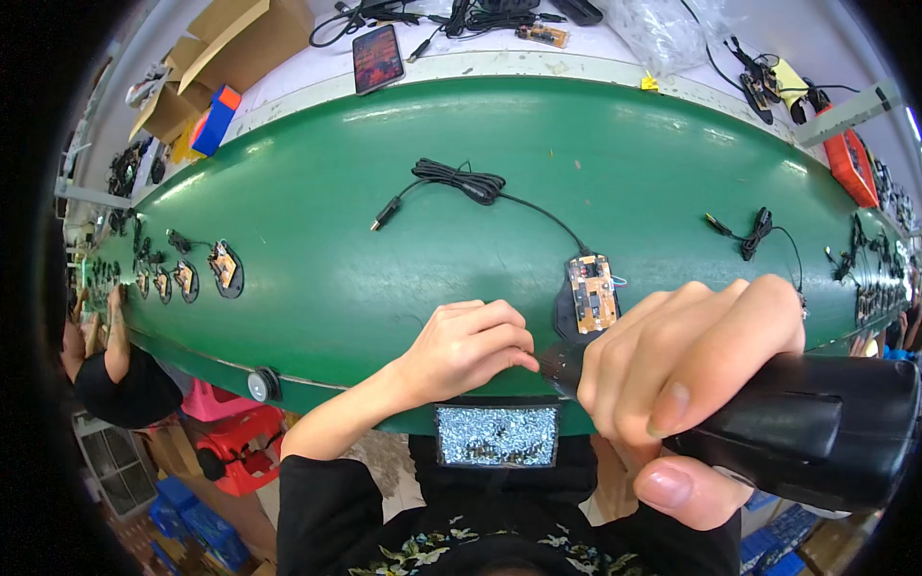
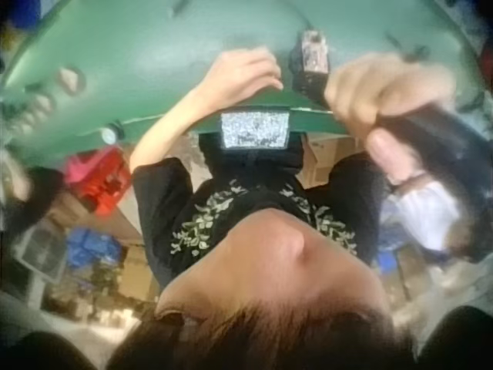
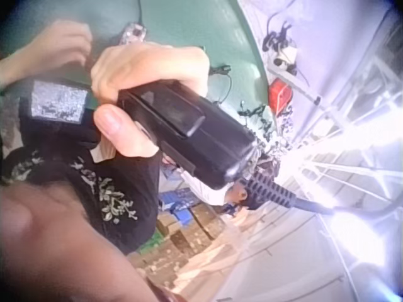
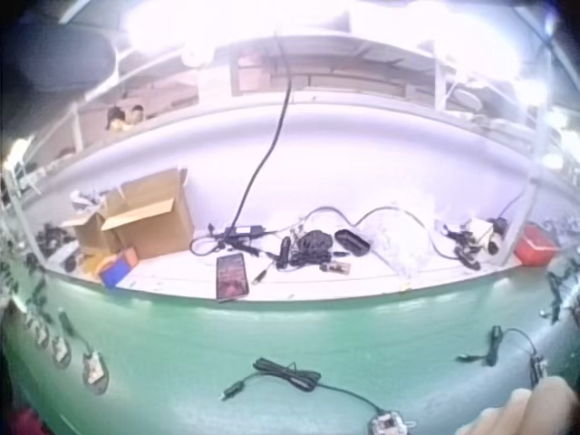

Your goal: The person assembles computer mice by installing PCBs into housings and securing them with screws using an electric screwdriver.

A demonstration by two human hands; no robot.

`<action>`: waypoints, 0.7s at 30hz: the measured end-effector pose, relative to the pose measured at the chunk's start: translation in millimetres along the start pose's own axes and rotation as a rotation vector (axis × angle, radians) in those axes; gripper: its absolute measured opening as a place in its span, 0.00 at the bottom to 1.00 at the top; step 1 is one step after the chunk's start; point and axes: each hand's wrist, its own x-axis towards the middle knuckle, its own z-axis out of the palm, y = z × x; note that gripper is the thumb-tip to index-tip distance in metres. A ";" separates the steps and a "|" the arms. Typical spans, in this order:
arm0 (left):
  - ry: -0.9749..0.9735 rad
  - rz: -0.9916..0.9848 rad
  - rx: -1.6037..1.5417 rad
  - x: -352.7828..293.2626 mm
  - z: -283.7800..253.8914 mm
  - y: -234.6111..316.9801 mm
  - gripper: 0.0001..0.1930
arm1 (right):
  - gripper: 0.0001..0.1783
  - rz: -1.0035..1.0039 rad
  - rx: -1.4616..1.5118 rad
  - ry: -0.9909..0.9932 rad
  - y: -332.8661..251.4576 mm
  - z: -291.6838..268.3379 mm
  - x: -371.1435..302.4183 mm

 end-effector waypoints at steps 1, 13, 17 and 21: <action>-0.008 0.007 0.021 -0.3 -0.8 0.3 0.10 | 0.21 -0.011 0.006 0.012 3.2 1.8 -0.4; 0.048 0.049 0.131 -0.2 3.3 -2.6 0.11 | 0.21 -0.052 0.000 0.109 2.9 3.9 -4.4; 0.041 0.042 0.093 2.0 2.7 0.8 0.11 | 0.20 -0.058 0.035 0.072 6.1 1.8 -4.7; 0.041 0.039 0.075 0.6 0.9 1.0 0.11 | 0.20 -0.001 0.021 0.027 5.4 1.2 -3.6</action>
